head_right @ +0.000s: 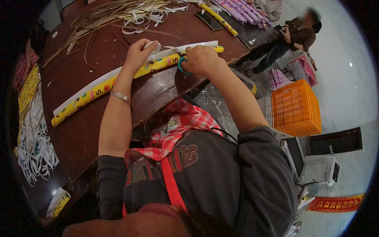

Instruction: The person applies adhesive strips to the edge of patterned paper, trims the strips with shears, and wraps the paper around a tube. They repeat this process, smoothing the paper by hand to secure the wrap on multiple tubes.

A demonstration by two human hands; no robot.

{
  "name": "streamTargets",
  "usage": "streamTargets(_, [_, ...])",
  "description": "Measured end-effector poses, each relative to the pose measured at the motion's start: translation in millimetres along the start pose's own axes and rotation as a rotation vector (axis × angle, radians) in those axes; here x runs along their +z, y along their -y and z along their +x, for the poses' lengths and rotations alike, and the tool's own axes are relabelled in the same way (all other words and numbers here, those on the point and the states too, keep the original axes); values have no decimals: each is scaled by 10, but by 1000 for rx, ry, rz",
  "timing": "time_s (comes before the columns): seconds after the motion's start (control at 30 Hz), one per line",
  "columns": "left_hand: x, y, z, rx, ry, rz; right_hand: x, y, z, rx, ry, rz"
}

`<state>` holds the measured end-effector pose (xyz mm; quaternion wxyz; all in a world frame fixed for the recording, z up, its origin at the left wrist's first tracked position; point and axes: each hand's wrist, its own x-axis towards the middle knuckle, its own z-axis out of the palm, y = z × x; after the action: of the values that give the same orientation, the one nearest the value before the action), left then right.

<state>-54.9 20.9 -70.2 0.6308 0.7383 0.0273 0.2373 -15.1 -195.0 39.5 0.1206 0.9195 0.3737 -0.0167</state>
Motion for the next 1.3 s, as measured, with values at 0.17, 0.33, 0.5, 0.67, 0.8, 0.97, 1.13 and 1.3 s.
streamTargets(0.17, [10, 34, 1, -3, 1, -48, 23, -15, -8, -12, -8, 9])
streamTargets(0.33, [-4, -14, -22, -31, -12, -63, 83, -81, 17, -53, -32, 2])
streamTargets(0.5, [-9, -20, -28, -25, -39, -66, 129, -136, -17, -39, -51, 26])
streamTargets(0.67, [-38, -19, -29, -83, -95, -90, 209, -269, -22, -102, -100, 23])
streamTargets(0.8, [-12, -74, -47, -52, -193, -195, 286, -371, -40, -130, -127, 11])
streamTargets(0.97, [-118, -172, -61, -287, -467, -309, 248, -777, 32, -157, -229, 74])
streamTargets(1.13, [-164, -142, -66, -257, -618, -446, 313, -1246, 494, -96, -323, 115])
streamTargets(1.3, [-273, -54, -125, -200, -609, -636, 540, -1472, 1188, -96, -370, 109])
